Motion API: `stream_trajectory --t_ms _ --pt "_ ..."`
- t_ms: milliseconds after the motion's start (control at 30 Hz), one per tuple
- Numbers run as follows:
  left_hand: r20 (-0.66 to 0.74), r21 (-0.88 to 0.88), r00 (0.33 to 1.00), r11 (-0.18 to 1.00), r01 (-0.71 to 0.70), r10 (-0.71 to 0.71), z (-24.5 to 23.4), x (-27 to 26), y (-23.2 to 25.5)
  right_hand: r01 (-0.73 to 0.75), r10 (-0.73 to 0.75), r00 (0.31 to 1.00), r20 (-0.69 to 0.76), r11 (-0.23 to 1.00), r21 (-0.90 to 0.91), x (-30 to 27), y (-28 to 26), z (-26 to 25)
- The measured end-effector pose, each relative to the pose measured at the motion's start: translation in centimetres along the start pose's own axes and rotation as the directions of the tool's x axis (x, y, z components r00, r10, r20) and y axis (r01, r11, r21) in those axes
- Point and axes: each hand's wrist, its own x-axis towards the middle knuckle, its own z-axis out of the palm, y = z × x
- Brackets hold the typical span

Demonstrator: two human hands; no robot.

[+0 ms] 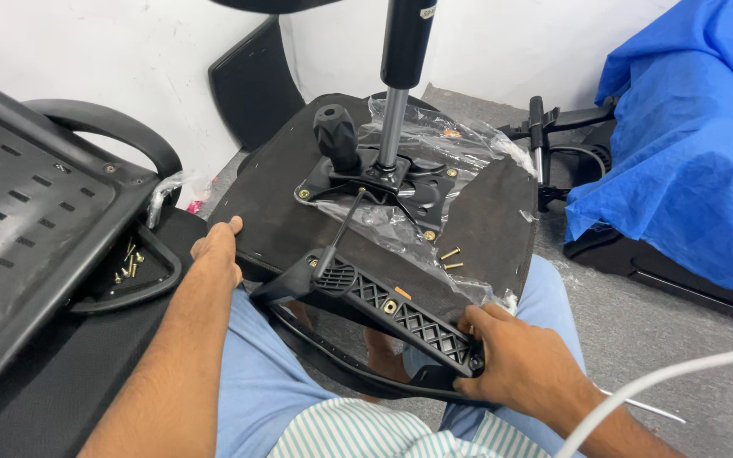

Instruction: The person uses a screwdriver to tighten screws into a black plastic chair armrest, securing it to the chair base. The person repeatedly positions the armrest and fastens multiple screws to attach it firmly.

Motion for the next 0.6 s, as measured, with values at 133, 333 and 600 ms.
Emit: stream_trajectory --t_ms 133,333,600 --pt "-0.005 -0.012 0.999 0.999 0.037 -0.037 0.0 -0.2 0.5 0.061 -0.062 0.996 -0.059 0.998 -0.006 0.5 0.5 0.4" --pt "0.002 -0.053 0.997 0.995 0.082 -0.082 -0.3 -2.2 1.0 0.072 -0.079 0.983 -0.165 0.996 -0.048 2.7 2.4 0.6" --pt "0.063 -0.136 0.989 0.981 0.142 -0.134 -1.1 -5.7 -0.7 0.045 -0.079 0.966 -0.246 0.989 -0.140 4.3 6.0 -1.0"
